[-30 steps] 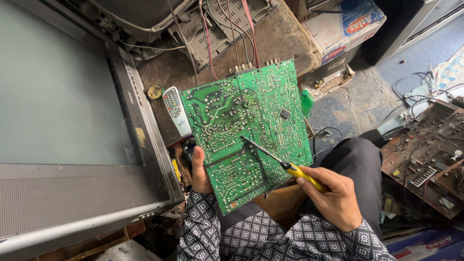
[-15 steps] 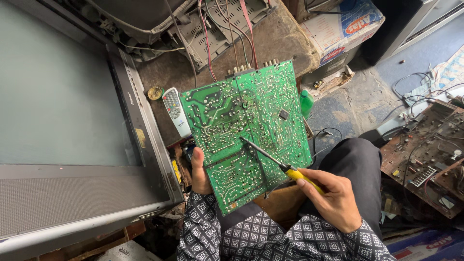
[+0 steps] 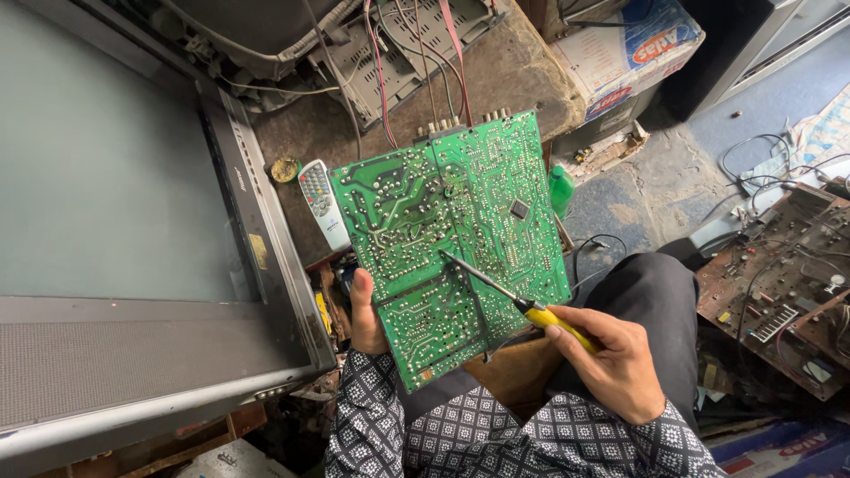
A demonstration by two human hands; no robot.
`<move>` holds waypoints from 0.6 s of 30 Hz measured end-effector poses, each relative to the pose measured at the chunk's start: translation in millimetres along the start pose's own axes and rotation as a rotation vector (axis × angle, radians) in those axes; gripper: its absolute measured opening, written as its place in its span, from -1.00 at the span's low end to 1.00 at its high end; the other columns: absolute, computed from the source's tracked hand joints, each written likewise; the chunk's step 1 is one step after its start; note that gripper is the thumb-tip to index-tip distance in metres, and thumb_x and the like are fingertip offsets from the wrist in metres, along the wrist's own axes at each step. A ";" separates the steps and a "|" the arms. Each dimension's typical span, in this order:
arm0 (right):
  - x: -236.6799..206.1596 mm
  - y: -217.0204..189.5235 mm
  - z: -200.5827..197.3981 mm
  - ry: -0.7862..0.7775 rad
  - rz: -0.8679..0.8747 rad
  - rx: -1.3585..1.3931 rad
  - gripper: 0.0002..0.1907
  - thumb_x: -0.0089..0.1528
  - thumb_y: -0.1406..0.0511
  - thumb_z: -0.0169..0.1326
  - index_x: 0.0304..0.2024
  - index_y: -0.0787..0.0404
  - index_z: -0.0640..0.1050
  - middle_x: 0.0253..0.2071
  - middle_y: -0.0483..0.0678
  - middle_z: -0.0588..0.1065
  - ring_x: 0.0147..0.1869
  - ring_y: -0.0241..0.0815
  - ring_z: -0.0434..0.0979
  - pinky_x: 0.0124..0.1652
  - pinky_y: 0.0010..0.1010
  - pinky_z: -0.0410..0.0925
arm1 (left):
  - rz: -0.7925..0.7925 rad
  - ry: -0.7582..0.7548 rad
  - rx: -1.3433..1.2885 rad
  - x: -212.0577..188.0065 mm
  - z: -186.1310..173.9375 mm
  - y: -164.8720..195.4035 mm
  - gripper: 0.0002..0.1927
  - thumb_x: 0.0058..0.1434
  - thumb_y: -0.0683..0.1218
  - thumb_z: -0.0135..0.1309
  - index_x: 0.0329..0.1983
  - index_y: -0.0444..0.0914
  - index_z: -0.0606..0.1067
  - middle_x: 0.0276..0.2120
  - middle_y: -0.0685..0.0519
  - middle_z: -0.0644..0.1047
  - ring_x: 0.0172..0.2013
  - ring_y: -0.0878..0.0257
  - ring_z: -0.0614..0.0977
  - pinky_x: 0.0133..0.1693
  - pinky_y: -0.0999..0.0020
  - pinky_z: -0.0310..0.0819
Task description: The person holds a green circuit board and uses a soldering iron to reflow solder joints on the back side. They then pick up a roll of solder wire and continue applying solder to specific points on the board.
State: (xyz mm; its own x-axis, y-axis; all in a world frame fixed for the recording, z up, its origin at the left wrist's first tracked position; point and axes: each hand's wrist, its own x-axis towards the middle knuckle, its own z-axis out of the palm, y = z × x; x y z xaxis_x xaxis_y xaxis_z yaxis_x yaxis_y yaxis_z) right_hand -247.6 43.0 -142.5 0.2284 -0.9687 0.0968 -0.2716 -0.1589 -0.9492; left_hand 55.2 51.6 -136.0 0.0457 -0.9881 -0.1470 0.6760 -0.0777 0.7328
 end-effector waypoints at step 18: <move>0.2 0.2 -0.5 -0.010 0.027 0.011 -0.71 0.17 0.32 0.26 -0.06 0.29 0.66 -0.30 -0.05 0.70 -0.34 -0.39 0.66 -0.35 -0.58 0.47 | -0.015 -0.007 0.010 1.7 -5.0 -0.9 -0.04 0.26 0.46 -0.01 0.39 -0.39 0.24 0.12 -0.24 0.49 0.02 0.01 0.63 -0.04 0.11 0.67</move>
State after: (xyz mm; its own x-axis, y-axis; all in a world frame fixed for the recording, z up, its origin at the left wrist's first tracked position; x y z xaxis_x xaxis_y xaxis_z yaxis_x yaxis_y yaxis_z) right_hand -248.1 42.8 -142.6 0.2305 -0.9707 0.0685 -0.2677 -0.1309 -0.9546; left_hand 58.4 50.7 -140.2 0.0303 -0.9877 -0.1535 0.6691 -0.0940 0.7372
